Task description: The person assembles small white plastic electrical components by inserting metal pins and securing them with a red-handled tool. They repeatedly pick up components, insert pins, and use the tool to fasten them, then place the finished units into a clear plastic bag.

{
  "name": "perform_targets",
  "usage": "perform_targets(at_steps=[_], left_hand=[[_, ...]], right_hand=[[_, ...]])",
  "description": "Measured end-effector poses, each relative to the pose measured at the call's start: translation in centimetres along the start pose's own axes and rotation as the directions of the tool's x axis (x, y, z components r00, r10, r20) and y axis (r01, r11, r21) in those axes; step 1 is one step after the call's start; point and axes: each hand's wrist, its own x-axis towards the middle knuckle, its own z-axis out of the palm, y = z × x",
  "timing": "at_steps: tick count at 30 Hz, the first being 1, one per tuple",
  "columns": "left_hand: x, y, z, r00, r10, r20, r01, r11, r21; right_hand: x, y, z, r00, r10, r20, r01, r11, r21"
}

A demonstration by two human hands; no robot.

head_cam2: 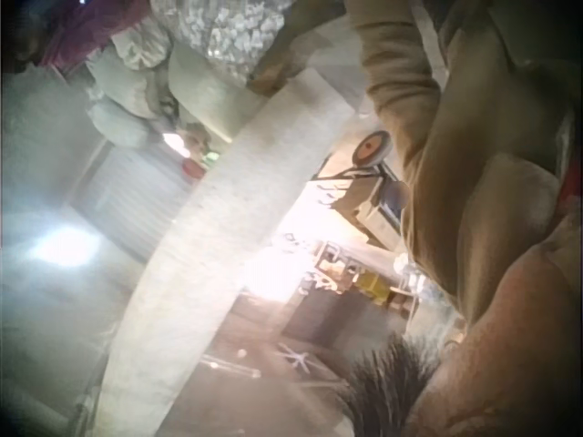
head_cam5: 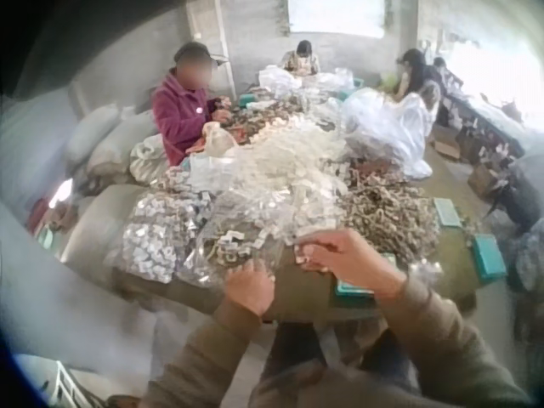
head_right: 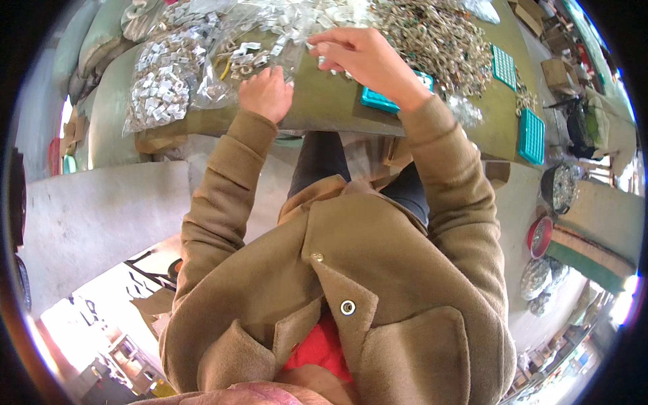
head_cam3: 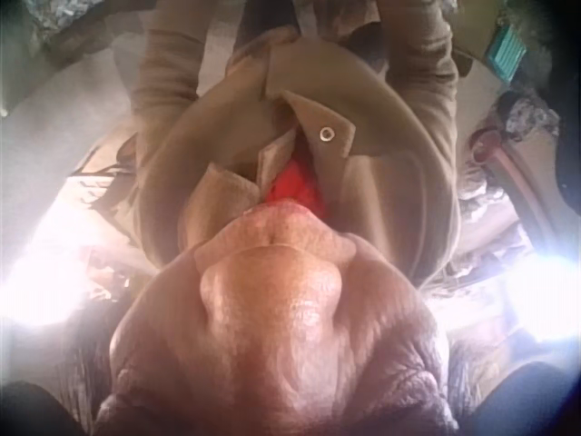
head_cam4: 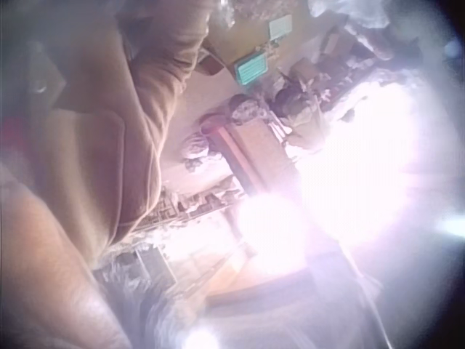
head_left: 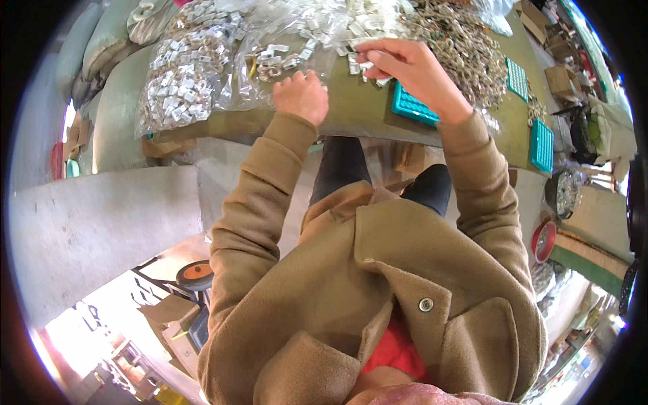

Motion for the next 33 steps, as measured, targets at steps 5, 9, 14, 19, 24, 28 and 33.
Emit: perform_targets(at_steps=[5,9,14,19,24,28,33], left_hand=[[0.5,1.1,0.2,0.922,0.143,-0.360,-0.110,0.988,0.112],[-0.4,4.7,1.8,0.980,0.033,-0.197,-0.161,0.715,-0.680],[2.6,8.0,3.7,0.950,-0.166,-0.266,0.002,0.852,-0.524],[4.6,9.6,5.8,0.908,-0.069,-0.413,-0.119,0.903,-0.412],[3.0,9.1,6.9,0.906,0.006,-0.423,-0.228,0.849,-0.476],[2.0,8.1,5.1,0.962,-0.093,-0.257,-0.113,0.720,-0.684],[5.3,8.4,1.7,0.968,0.038,-0.247,-0.198,0.720,-0.665]], right_hand=[[-9.1,2.8,-2.7,0.927,0.054,-0.370,0.080,0.938,0.337],[-12.6,5.8,-4.2,0.757,0.310,-0.575,-0.002,0.881,0.472],[-14.4,7.5,-5.3,0.794,0.239,-0.559,0.045,0.894,0.446],[-16.0,8.4,-6.2,0.819,0.197,-0.539,0.021,0.928,0.371],[-18.4,10.3,-7.1,0.781,0.313,-0.540,-0.059,0.898,0.436],[-19.1,11.4,-8.4,0.792,0.331,-0.512,-0.083,0.891,0.447],[-18.3,10.6,-9.9,0.815,0.273,-0.512,-0.053,0.914,0.403]])
